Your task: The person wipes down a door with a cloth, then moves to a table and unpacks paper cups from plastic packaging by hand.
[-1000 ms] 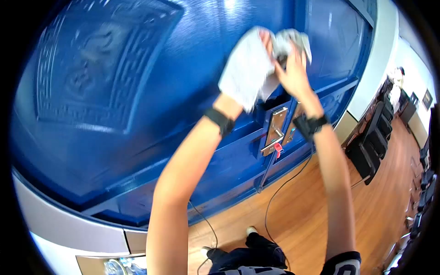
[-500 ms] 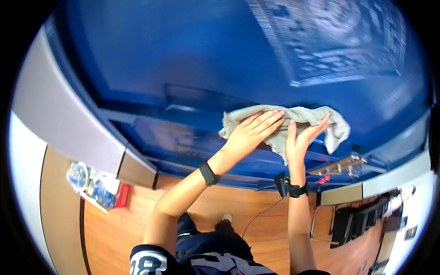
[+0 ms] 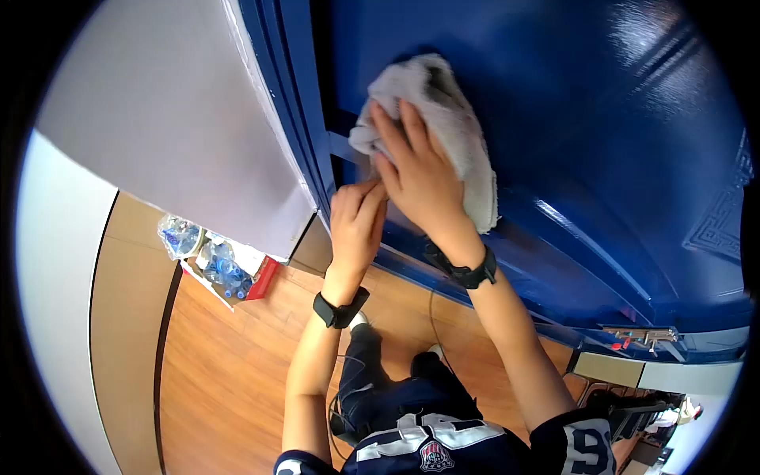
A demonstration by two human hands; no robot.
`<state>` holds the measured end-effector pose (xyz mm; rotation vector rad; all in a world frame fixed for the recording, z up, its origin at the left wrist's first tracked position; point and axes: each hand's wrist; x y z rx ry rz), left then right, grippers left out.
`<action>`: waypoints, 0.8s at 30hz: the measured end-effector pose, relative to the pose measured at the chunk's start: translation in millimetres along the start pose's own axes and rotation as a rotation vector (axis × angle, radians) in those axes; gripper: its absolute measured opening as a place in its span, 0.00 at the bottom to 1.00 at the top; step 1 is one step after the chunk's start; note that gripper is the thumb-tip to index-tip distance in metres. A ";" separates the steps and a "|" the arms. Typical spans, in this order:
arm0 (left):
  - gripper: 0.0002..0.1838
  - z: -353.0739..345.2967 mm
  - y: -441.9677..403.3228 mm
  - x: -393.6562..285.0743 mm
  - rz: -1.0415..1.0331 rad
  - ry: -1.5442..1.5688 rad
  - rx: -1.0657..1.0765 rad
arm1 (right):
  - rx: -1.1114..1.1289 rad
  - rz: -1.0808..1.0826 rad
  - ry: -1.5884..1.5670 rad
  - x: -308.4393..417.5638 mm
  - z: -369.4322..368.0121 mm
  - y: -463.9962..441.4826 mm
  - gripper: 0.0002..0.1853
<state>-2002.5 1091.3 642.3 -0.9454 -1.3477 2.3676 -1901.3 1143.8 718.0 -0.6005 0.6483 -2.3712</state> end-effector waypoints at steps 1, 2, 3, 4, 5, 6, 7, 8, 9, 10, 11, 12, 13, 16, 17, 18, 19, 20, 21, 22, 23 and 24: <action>0.14 2.5 5.5 9.4 0.042 0.012 -0.014 | 0.018 0.005 -0.013 2.7 -17.9 -2.0 0.30; 0.14 4.7 12.5 19.6 0.083 0.022 -0.028 | -0.039 0.063 0.063 8.5 -30.2 -1.8 0.28; 0.14 5.5 19.1 29.4 0.122 0.031 -0.043 | -0.102 0.116 0.141 14.4 -42.6 -1.7 0.27; 0.16 4.5 25.9 39.9 0.102 0.014 -0.030 | -0.142 0.149 0.125 13.6 -56.3 -1.1 0.25; 0.17 -1.1 30.6 46.3 0.100 -0.026 -0.039 | -0.178 0.176 0.108 10.4 -69.0 3.3 0.24; 0.19 -5.5 35.5 45.9 0.106 -0.065 -0.035 | -0.179 0.220 0.091 9.9 -70.8 7.2 0.21; 0.20 -10.2 43.4 48.4 0.108 -0.104 -0.031 | -0.155 0.210 0.047 3.8 -80.4 16.6 0.21; 0.23 -17.9 57.0 57.9 0.099 -0.117 0.048 | -0.144 0.205 0.004 -4.8 -90.3 25.4 0.20; 0.23 -28.0 68.4 69.0 0.068 -0.083 0.080 | -0.141 0.190 -0.050 -12.2 -97.5 31.4 0.20; 0.24 -40.8 79.6 80.3 0.035 -0.052 0.103 | -0.139 0.176 -0.103 -19.5 -104.8 37.6 0.20; 0.25 -54.1 92.1 90.7 0.004 -0.022 0.118 | -0.130 0.151 -0.172 -27.7 -112.8 45.2 0.20; 0.28 -62.1 105.0 97.9 -0.053 -0.067 0.202 | -0.113 0.130 -0.242 -35.3 -121.1 54.9 0.19; 0.29 -73.4 118.6 103.7 -0.099 -0.099 0.164 | -0.093 0.108 -0.317 -43.1 -131.9 68.1 0.19; 0.34 -103.8 139.1 105.3 -0.170 -0.148 0.046 | -0.269 0.172 -0.232 -79.0 -169.8 104.4 0.19; 0.37 -117.0 148.3 109.6 -0.238 -0.181 0.036 | -0.313 0.229 0.074 -90.2 -167.3 108.6 0.18; 0.39 -132.0 160.8 115.6 -0.222 -0.145 0.043 | -0.340 0.156 0.164 -88.9 -169.8 116.6 0.20; 0.41 -147.5 176.7 119.5 -0.217 -0.102 0.037 | -0.332 0.114 0.095 -93.8 -183.2 130.8 0.19; 0.44 -163.7 184.7 116.8 -0.236 -0.076 -0.023 | -0.351 0.104 0.037 -104.0 -190.4 140.4 0.19; 0.46 -174.9 192.7 117.4 -0.265 -0.055 -0.080 | -0.372 0.112 0.027 -107.4 -195.1 144.9 0.19; 0.47 -183.5 202.9 119.0 -0.253 -0.048 -0.102 | -0.393 0.121 0.016 -110.6 -199.2 149.2 0.19; 0.47 -191.9 209.3 117.8 -0.250 -0.036 -0.113 | -0.417 0.125 0.061 -111.6 -199.7 157.6 0.20; 0.48 -195.0 212.1 115.0 -0.261 -0.008 -0.126 | -0.485 0.118 0.187 -117.3 -206.8 164.9 0.21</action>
Point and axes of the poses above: each hand's wrist, its own y-axis away from the middle knuckle, its own z-axis out of the back of the hand, x = y × z, and after that the axes turned 4 degrees about -z, right-handed
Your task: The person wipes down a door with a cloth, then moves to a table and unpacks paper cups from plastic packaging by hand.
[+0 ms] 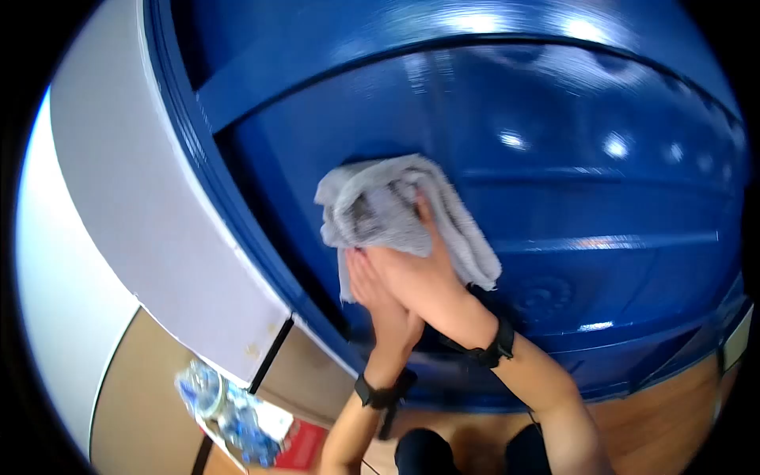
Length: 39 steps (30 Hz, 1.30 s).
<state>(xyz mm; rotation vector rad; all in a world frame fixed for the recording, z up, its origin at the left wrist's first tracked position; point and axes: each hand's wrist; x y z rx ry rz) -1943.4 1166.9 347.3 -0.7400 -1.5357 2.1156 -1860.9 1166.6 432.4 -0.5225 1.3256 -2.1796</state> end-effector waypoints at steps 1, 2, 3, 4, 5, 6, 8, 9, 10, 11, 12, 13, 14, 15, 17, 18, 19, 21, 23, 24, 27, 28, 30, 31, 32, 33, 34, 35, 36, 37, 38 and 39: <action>0.48 -2.2 5.7 -7.5 0.018 0.033 -0.004 | -0.027 0.037 0.017 -6.3 -1.7 6.1 0.22; 0.48 -0.4 9.1 -12.1 0.053 -0.026 0.056 | -0.031 0.081 0.036 -12.9 -2.6 11.8 0.24; 0.47 -0.3 12.7 -20.2 0.011 -0.060 0.078 | -0.023 0.124 0.057 -22.8 -7.6 19.9 0.26; 0.47 -3.4 14.6 -22.3 -0.010 -0.080 0.115 | -0.080 0.122 -0.121 -31.5 -22.8 21.2 0.28; 0.47 -6.6 16.5 -25.6 -0.030 -0.096 0.161 | -0.138 0.132 -0.298 -40.4 -37.8 22.2 0.30; 0.47 -4.5 12.3 -33.9 -0.039 -0.110 0.195 | -0.126 0.110 -0.408 -47.0 -19.0 19.4 0.28; 0.46 -7.4 -5.3 -60.3 -0.060 -0.103 0.192 | -0.096 0.052 -0.625 -68.0 25.9 8.5 0.24; 0.46 -8.4 -16.8 -76.9 -0.076 -0.107 0.193 | -0.082 0.021 -0.746 -76.5 49.8 2.4 0.22; 0.45 -13.1 -30.4 -92.3 -0.109 -0.081 0.190 | -0.058 0.146 -0.362 -91.7 77.5 -1.3 0.16; 0.45 -20.4 -44.1 -108.6 -0.166 -0.062 0.185 | -0.105 0.284 0.096 -106.2 105.9 -4.8 0.12; 0.44 -29.0 -56.3 -131.5 -0.205 -0.008 0.165 | -0.193 0.422 0.452 -120.7 134.3 -8.1 0.09; 0.44 -39.9 -66.4 -155.9 -0.250 0.049 0.145 | -0.174 0.398 0.554 -135.0 164.5 -1.3 0.09; 0.43 -54.8 -74.7 -180.2 -0.306 0.061 0.131 | -0.154 0.376 0.657 -149.4 194.8 5.5 0.10; 0.43 -69.4 -80.1 -206.5 -0.360 0.071 0.119 | -0.066 0.189 0.449 -160.6 226.6 15.9 0.17; 0.42 -98.4 -84.3 -260.8 -0.447 0.104 0.080 | -0.079 0.112 0.225 -205.1 280.8 31.4 0.33; 0.43 -111.7 -85.4 -292.0 -0.471 0.137 0.075 | -0.091 -0.008 0.266 -213.5 310.8 49.1 0.31; 0.44 -129.4 -82.6 -319.4 -0.510 0.152 0.037 | -0.199 0.032 0.392 -243.5 331.6 63.0 0.31; 0.45 -157.7 -75.6 -369.8 -0.526 0.248 0.074 | -0.236 -0.272 0.566 -272.9 369.6 94.4 0.34; 0.41 -173.6 -68.5 -404.0 -0.548 0.290 0.112 | -0.331 -0.334 0.586 -299.4 393.3 121.4 0.34; 0.38 -185.0 -61.2 -414.4 -0.582 0.277 0.059 | -0.374 -0.442 0.572 -309.4 396.6 132.1 0.34; 0.31 -207.9 -41.8 -416.9 -0.611 0.370 -0.010 | -0.542 -0.330 0.544 -321.7 369.0 156.5 0.35; 0.29 -204.4 -40.4 -408.0 -0.618 0.371 -0.017 | -0.557 -0.331 0.590 -321.0 356.4 155.3 0.36; 0.29 -190.5 -46.5 -378.7 -0.635 0.304 0.004 | -0.575 -0.323 0.608 -314.1 333.0 139.6 0.36; 0.30 -176.7 -52.6 -362.0 -0.635 0.263 0.028 | -0.551 -0.276 0.545 -293.9 324.0 124.7 0.36; 0.30 -164.0 -59.5 -343.9 -0.632 0.221 0.039 | -0.510 -0.254 0.523 -273.7 314.6 108.5 0.36; 0.30 -150.9 -65.7 -325.0 -0.641 0.140 0.016 | -0.467 -0.233 0.494 -255.1 302.4 92.7 0.35; 0.30 -136.4 -71.8 -305.6 -0.620 0.094 -0.004 | -0.456 -0.192 0.450 -240.8 287.0 76.7 0.35; 0.30 -121.7 -77.8 -285.5 -0.597 0.044 -0.027 | -0.446 -0.147 0.403 -225.6 270.4 60.7 0.34; 0.30 -107.2 -81.4 -264.9 -0.575 -0.037 -0.027 | -0.443 -0.106 0.362 -206.1 251.8 47.3 0.33; 0.29 -91.3 -83.6 -243.9 -0.547 -0.119 -0.030 | -0.442 -0.087 0.374 -188.1 229.2 36.9 0.33; 0.29 -78.9 -84.2 -219.8 -0.536 -0.186 -0.046 | -0.365 -0.051 0.283 -168.8 212.5 29.4 0.32; 0.29 -63.2 -81.9 -199.9 -0.485 -0.241 -0.024 | -0.290 -0.016 0.194 -149.5 198.5 23.3 0.31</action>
Point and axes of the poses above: each hand's wrist, its own y-axis away from the middle knuckle, its own z-axis out of the back of the hand, x = y × z, and after that the axes turned 4 degrees about -z, right-handed
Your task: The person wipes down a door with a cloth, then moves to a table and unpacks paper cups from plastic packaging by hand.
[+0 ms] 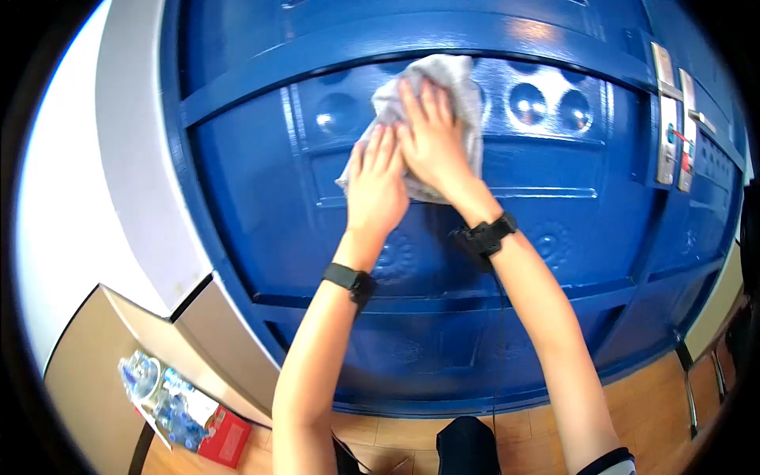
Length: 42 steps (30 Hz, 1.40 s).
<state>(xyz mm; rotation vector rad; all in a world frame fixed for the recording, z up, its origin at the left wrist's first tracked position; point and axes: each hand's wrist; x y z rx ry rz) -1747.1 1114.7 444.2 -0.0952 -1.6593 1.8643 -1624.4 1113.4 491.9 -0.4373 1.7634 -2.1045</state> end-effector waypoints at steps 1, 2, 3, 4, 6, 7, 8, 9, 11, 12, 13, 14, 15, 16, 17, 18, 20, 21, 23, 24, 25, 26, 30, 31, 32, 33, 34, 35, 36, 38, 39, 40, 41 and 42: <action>0.29 11.1 12.8 17.4 0.029 -0.066 0.065 | 0.072 0.021 -0.129 17.2 -14.8 -0.8 0.31; 0.29 19.8 26.6 31.6 0.058 -0.125 0.129 | 0.146 0.042 -0.253 30.7 -31.0 1.1 0.31; 0.30 22.7 40.1 44.6 0.087 -0.143 0.168 | 0.119 0.133 -0.141 44.4 -44.3 4.9 0.31; 0.30 26.5 51.2 53.4 0.120 -0.176 0.218 | 0.130 0.179 -0.151 56.6 -54.9 6.7 0.30; 0.31 33.1 69.5 63.1 0.238 -0.177 0.303 | 0.320 0.224 -0.025 77.1 -68.5 12.5 0.29; 0.32 34.6 78.8 66.5 0.259 -0.188 0.316 | 0.250 0.284 -0.055 81.3 -79.7 15.8 0.28; 0.33 35.3 86.6 68.3 0.278 -0.194 0.327 | 0.180 0.342 -0.080 81.0 -97.3 21.1 0.28; 0.33 37.1 91.9 67.9 0.295 -0.202 0.325 | 0.199 0.283 -0.191 77.5 -94.4 25.1 0.28; 0.33 38.4 97.3 59.3 0.308 -0.146 0.321 | 0.218 0.166 -0.422 71.0 -87.5 33.4 0.27; 0.33 35.1 95.3 56.2 0.304 -0.113 0.314 | 0.137 0.325 -0.171 59.8 -76.2 33.3 0.27; 0.33 28.8 86.4 50.9 0.296 -0.113 0.327 | 0.284 0.085 -0.507 56.0 -57.9 27.5 0.27; 0.33 21.6 75.7 43.3 0.283 -0.115 0.349 | 0.427 -0.172 -0.844 52.5 -38.1 22.3 0.26; 0.32 13.1 58.7 32.8 0.279 -0.101 0.328 | 0.509 -0.246 -0.866 48.0 -4.6 9.8 0.26; 0.32 -5.2 44.9 20.7 0.278 -0.086 0.221 | 0.191 -0.286 -0.595 24.6 -11.8 13.8 0.26; 0.32 -17.7 27.2 2.6 0.252 -0.061 0.112 | 0.125 0.025 -0.182 0.5 -0.7 12.0 0.26; 0.32 -22.2 6.4 -18.9 0.226 -0.029 0.067 | -0.065 0.290 0.244 -23.8 10.2 10.4 0.25; 0.33 -35.7 -33.4 -60.7 0.161 0.069 -0.097 | -0.158 0.271 0.252 -59.4 53.1 2.1 0.25; 0.33 -41.1 -52.4 -79.0 0.121 0.113 -0.122 | -0.216 0.302 0.214 -84.7 69.1 -3.4 0.26; 0.33 -50.6 -91.2 -122.5 0.020 0.193 -0.189 | -0.175 0.225 0.298 -130.6 114.4 -5.5 0.27; 0.33 -57.4 -108.1 -144.4 -0.031 0.231 -0.210 | -0.166 0.210 0.367 -154.1 133.0 -0.9 0.27; 0.33 -64.9 -120.8 -165.2 -0.079 0.266 -0.223 | -0.174 0.099 0.354 -176.2 149.3 7.0 0.26; 0.33 -72.6 -128.6 -183.7 -0.117 0.293 -0.229 | -0.178 -0.008 0.327 -194.8 162.3 16.6 0.25; 0.32 -96.9 -137.5 -256.4 -0.284 0.429 -0.176 | -0.211 -0.204 0.576 -243.7 204.8 74.9 0.30; 0.29 -104.0 -130.3 -272.8 -0.260 0.423 -0.204 | -0.201 -0.247 0.580 -240.7 204.7 90.1 0.30; 0.25 -111.1 -119.9 -284.0 -0.215 0.529 -0.225 | -0.191 -0.290 0.579 -235.9 200.5 105.0 0.29; 0.24 -117.3 -106.8 -289.2 -0.218 0.630 -0.220 | -0.197 -0.321 0.575 -230.7 194.7 121.7 0.29; 0.22 -117.8 -91.3 -290.4 -0.214 0.725 -0.211 | -0.190 -0.367 0.551 -229.9 186.4 142.7 0.29; 0.21 -116.7 -70.2 -286.7 -0.260 0.628 -0.109 | -0.167 -0.424 0.544 -223.9 177.4 165.6 0.28; 0.21 -117.8 -48.3 -282.5 -0.312 0.625 -0.082 | -0.140 -0.478 0.531 -217.2 167.3 189.4 0.28; 0.22 -136.4 2.8 -276.2 -0.332 0.771 -0.077 | -0.108 -0.450 0.564 -211.9 140.8 236.4 0.29; 0.22 -135.5 24.9 -268.8 -0.316 0.776 -0.054 | -0.039 -0.426 0.565 -202.9 132.5 254.4 0.31; 0.22 -129.2 41.0 -258.6 -0.300 0.777 -0.029 | -0.001 -0.408 0.567 -188.9 127.0 255.6 0.32; 0.24 -122.6 54.6 -248.7 -0.270 0.725 -0.021 | 0.034 -0.417 0.508 -177.3 121.5 251.2 0.32; 0.26 -118.2 62.8 -239.5 -0.224 0.672 0.011 | 0.065 -0.425 0.444 -167.1 114.9 244.6 0.32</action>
Point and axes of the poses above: each hand's wrist, its own y-axis away from the middle knuckle, its own z-axis out of the back of the hand, x = y × z, and after that the axes turned 4 degrees about -z, right-handed
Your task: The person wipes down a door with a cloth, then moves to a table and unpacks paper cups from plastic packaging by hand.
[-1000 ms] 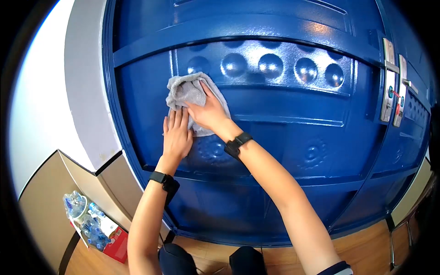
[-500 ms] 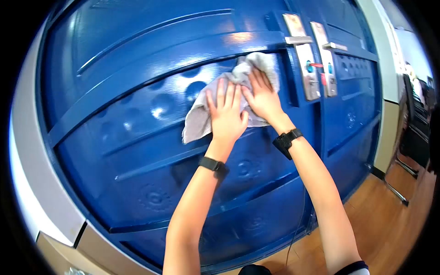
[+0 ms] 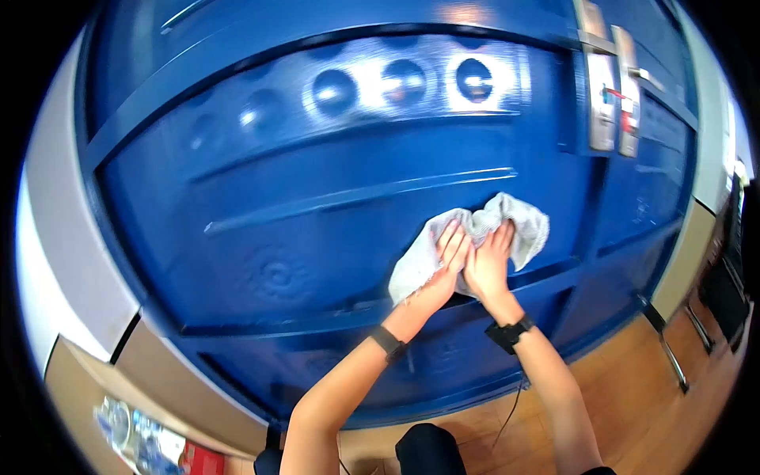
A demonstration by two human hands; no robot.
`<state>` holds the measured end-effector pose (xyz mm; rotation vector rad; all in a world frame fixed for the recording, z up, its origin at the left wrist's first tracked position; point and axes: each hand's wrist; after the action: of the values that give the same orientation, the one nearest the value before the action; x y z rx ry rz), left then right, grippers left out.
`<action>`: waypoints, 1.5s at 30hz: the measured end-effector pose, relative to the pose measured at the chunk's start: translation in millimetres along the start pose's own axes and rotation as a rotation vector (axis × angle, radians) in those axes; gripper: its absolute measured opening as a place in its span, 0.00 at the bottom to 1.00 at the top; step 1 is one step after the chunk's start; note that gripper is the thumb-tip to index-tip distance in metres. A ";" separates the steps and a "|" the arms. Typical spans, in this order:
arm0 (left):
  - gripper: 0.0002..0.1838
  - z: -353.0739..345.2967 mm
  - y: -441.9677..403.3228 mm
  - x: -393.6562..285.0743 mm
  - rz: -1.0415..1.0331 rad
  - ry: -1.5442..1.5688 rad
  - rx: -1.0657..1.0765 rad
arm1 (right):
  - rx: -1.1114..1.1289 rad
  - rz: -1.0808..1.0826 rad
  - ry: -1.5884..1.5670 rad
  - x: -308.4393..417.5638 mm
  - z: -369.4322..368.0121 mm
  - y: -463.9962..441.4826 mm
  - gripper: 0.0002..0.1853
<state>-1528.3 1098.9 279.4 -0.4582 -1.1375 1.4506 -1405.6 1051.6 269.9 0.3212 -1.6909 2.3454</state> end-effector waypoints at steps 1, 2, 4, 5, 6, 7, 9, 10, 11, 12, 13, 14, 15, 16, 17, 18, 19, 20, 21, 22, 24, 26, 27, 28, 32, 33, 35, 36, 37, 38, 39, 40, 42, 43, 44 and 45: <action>0.28 16.0 3.5 5.0 0.032 -0.050 0.014 | 0.003 0.064 0.007 12.9 -1.8 -5.7 0.32; 0.29 37.3 2.6 12.5 0.061 -0.104 0.030 | -0.007 0.082 0.019 32.0 -4.8 -14.2 0.32; 0.31 84.7 -3.3 29.6 0.095 -0.218 0.046 | -0.081 0.108 -0.083 82.6 -5.9 -37.2 0.32; 0.31 106.2 -5.2 41.2 0.138 -0.279 0.021 | -0.091 0.145 -0.118 109.1 -3.4 -49.7 0.34; 0.30 126.5 -5.3 52.5 0.177 -0.338 -0.007 | -0.105 0.182 -0.150 136.8 -1.8 -61.5 0.35; 0.31 145.9 -4.9 61.0 0.226 -0.384 -0.016 | -0.117 0.228 -0.167 162.0 -2.9 -73.5 0.36; 0.34 179.5 3.4 82.1 0.293 -0.431 -0.045 | -0.131 0.303 -0.186 209.4 -5.2 -90.7 0.36; 0.35 195.0 7.2 89.9 0.326 -0.452 -0.046 | -0.117 0.312 -0.237 228.5 -12.4 -94.8 0.36; 0.34 209.6 14.6 100.3 0.340 -0.473 -0.029 | -0.088 0.312 -0.306 247.3 -19.0 -94.9 0.37; 0.34 221.6 24.1 110.6 0.350 -0.490 -0.013 | -0.061 0.311 -0.372 265.1 -25.1 -93.0 0.37; 0.34 229.5 35.6 116.4 0.387 -0.510 -0.029 | -0.035 0.324 -0.362 280.3 -29.6 -88.0 0.37; 0.33 235.4 50.5 122.5 0.424 -0.530 -0.043 | 0.128 0.316 -0.493 295.9 -27.9 -81.2 0.36; 0.32 238.8 68.3 129.2 0.468 -0.547 -0.057 | 0.116 0.380 -0.492 308.9 -35.9 -73.4 0.35; 0.31 242.8 84.0 133.2 0.496 -0.599 -0.045 | 0.105 0.444 -0.491 322.3 -45.5 -64.9 0.35; 0.31 245.7 98.9 135.9 0.528 -0.650 -0.043 | 0.159 0.482 -0.533 333.7 -49.7 -55.6 0.33; 0.30 246.0 115.0 135.7 0.567 -0.699 -0.051 | 0.100 0.525 -0.498 343.7 -56.6 -42.9 0.33; 0.30 247.5 131.2 133.9 0.582 -0.732 -0.039 | 0.034 0.571 -0.462 352.6 -64.5 -31.4 0.32; 0.31 245.2 144.5 133.2 0.640 -0.735 -0.030 | -0.035 0.610 -0.426 358.7 -69.3 -22.1 0.32; 0.32 242.0 159.2 129.7 0.698 -0.733 -0.007 | -0.026 0.639 -0.368 360.2 -69.3 -11.0 0.30; 0.34 239.1 173.9 121.5 0.760 -0.726 0.031 | 0.048 0.653 -0.391 357.9 -73.5 4.1 0.29; 0.34 231.5 199.1 109.2 0.805 -0.721 0.127 | 0.195 0.684 -0.439 351.7 -103.1 32.9 0.26; 0.35 219.5 224.8 92.3 0.826 -0.692 0.199 | 0.178 0.843 0.153 341.2 -107.1 54.3 0.22; 0.36 214.8 226.7 87.2 0.850 -0.664 0.258 | 0.279 0.816 0.023 333.1 -105.0 61.7 0.21; 0.36 208.8 226.0 81.6 0.840 -0.650 0.253 | 0.366 0.791 -0.098 322.8 -101.6 61.9 0.21; 0.35 182.9 206.1 58.1 0.778 -0.571 0.240 | 0.471 0.765 -0.152 282.9 -88.9 59.4 0.22; 0.35 175.5 197.4 51.7 0.758 -0.542 0.255 | 0.445 0.844 0.027 267.5 -80.7 56.4 0.22; 0.33 157.3 180.1 37.7 0.691 -0.485 0.248 | 0.412 0.744 -0.027 235.4 -61.5 52.6 0.24; 0.32 147.8 171.7 30.5 0.653 -0.454 0.267 | 0.401 0.701 0.021 217.0 -52.5 52.4 0.25; 0.32 138.5 164.3 23.8 0.620 -0.352 0.253 | 0.391 0.658 0.070 200.4 -41.4 51.1 0.26; 0.31 129.8 157.0 17.3 0.586 -0.251 0.237 | 0.758 0.410 0.006 192.3 -26.7 43.5 0.25; 0.32 123.4 148.5 12.9 0.527 -0.190 0.207 | 1.044 0.107 0.010 186.0 -9.6 34.8 0.25; 0.32 119.0 139.3 10.0 0.469 -0.134 0.176 | 0.539 0.316 -0.063 149.0 -24.7 51.8 0.23; 0.34 106.4 127.8 7.5 0.344 -0.028 0.184 | 0.508 0.270 0.226 114.8 -13.7 56.3 0.24; 0.34 101.4 124.0 4.1 0.308 -0.026 0.178 | 0.467 0.249 0.272 99.7 -13.7 63.5 0.24; 0.34 99.1 121.5 1.4 0.346 0.061 0.167 | 0.471 0.230 0.266 100.1 -4.8 65.2 0.25; 0.33 94.1 122.5 -0.3 0.344 0.042 0.117 | 0.416 0.266 0.272 99.7 -6.5 68.8 0.25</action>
<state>-1669.6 1081.7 219.5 -0.6209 -0.9657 1.7862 -1522.0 1042.6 236.9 -0.1644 -1.1767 2.7756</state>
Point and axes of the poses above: each hand's wrist, its own y-axis away from the middle knuckle, its own z-axis out of the back of the hand, x = y × z, and after that the axes turned 4 degrees about -z, right-handed
